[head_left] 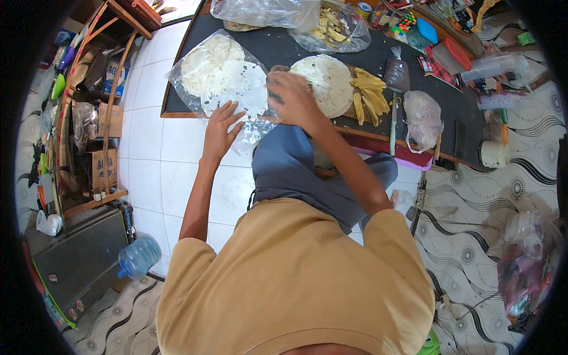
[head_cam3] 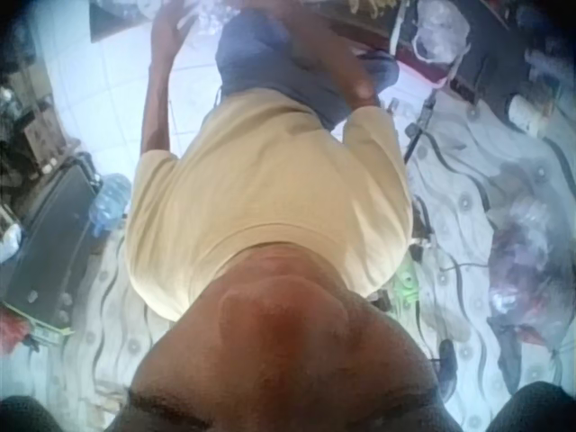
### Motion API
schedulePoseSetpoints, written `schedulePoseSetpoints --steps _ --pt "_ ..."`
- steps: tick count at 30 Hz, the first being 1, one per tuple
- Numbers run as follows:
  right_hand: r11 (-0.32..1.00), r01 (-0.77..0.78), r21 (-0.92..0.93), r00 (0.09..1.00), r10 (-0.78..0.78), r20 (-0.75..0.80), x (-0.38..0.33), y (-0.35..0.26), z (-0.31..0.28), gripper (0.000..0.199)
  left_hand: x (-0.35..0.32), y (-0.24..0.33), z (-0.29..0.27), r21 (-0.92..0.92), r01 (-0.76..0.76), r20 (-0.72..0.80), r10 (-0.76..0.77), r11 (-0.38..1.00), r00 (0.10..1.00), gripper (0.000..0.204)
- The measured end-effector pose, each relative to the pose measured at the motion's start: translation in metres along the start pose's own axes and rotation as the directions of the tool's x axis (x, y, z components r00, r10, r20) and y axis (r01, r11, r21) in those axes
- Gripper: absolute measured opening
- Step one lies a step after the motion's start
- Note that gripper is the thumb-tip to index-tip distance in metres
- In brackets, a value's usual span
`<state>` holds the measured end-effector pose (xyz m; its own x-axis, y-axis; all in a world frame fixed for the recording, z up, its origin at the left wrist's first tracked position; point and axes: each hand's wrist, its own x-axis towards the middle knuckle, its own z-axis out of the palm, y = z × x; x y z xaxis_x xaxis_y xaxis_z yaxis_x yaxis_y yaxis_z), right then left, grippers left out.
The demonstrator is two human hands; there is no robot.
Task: The person peels a banana, places it on a flat white sheet, adds a dark granular filling, and folds the sheet to enclose the ingredients. The person handles plastic bags, a knife, and the food items on a cluttered table.
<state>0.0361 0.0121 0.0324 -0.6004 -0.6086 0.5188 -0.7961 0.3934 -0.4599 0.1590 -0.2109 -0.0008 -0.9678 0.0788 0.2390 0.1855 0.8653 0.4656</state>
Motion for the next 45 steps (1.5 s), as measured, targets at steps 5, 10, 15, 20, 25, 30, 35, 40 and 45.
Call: schedulePoseSetpoints --steps 5,10,15,20,25,30,35,40,45 --pt "0.967 -0.224 -0.122 0.961 0.198 -0.196 -0.030 0.092 -0.022 0.025 0.002 -0.001 0.002 -0.025 0.010 0.011 -0.010 1.000 1.000 0.030" --pt "0.973 -0.190 -0.133 0.982 0.187 -0.034 -0.044 0.112 -0.037 0.028 0.002 -0.002 0.004 -0.037 0.026 -0.006 -0.027 0.999 1.000 0.030" --pt "0.967 -0.172 -0.188 0.985 0.171 -0.026 -0.047 0.115 -0.034 0.022 0.003 -0.001 0.004 -0.059 0.024 -0.022 -0.025 0.998 0.999 0.027" --pt "0.967 -0.236 -0.092 0.971 0.230 -0.071 -0.046 0.123 -0.034 0.020 0.004 -0.003 0.003 -0.062 0.025 -0.009 -0.025 0.998 1.000 0.030" --pt "0.878 -0.439 0.189 0.888 0.456 -0.058 -0.039 0.125 -0.050 0.023 0.003 -0.003 0.001 -0.086 0.028 -0.013 -0.029 0.996 0.999 0.030" --pt "0.783 -0.562 0.264 0.812 0.584 -0.003 -0.038 0.134 -0.056 0.027 0.005 0.000 0.001 -0.102 0.034 -0.025 -0.037 0.994 0.999 0.027" --pt "0.814 -0.522 0.254 0.838 0.545 -0.026 -0.045 0.149 -0.051 0.028 0.006 0.001 0.001 -0.106 0.039 -0.027 -0.042 0.994 0.999 0.026" --pt "0.794 -0.541 0.278 0.826 0.563 0.000 -0.045 0.149 -0.050 0.025 0.007 0.002 -0.001 -0.109 0.036 -0.024 -0.039 0.993 0.999 0.026" --pt "0.948 -0.319 -0.018 0.935 0.318 0.154 -0.028 0.089 -0.065 0.037 0.002 -0.002 0.000 -0.117 -0.005 -0.097 -0.006 0.993 0.995 0.021"
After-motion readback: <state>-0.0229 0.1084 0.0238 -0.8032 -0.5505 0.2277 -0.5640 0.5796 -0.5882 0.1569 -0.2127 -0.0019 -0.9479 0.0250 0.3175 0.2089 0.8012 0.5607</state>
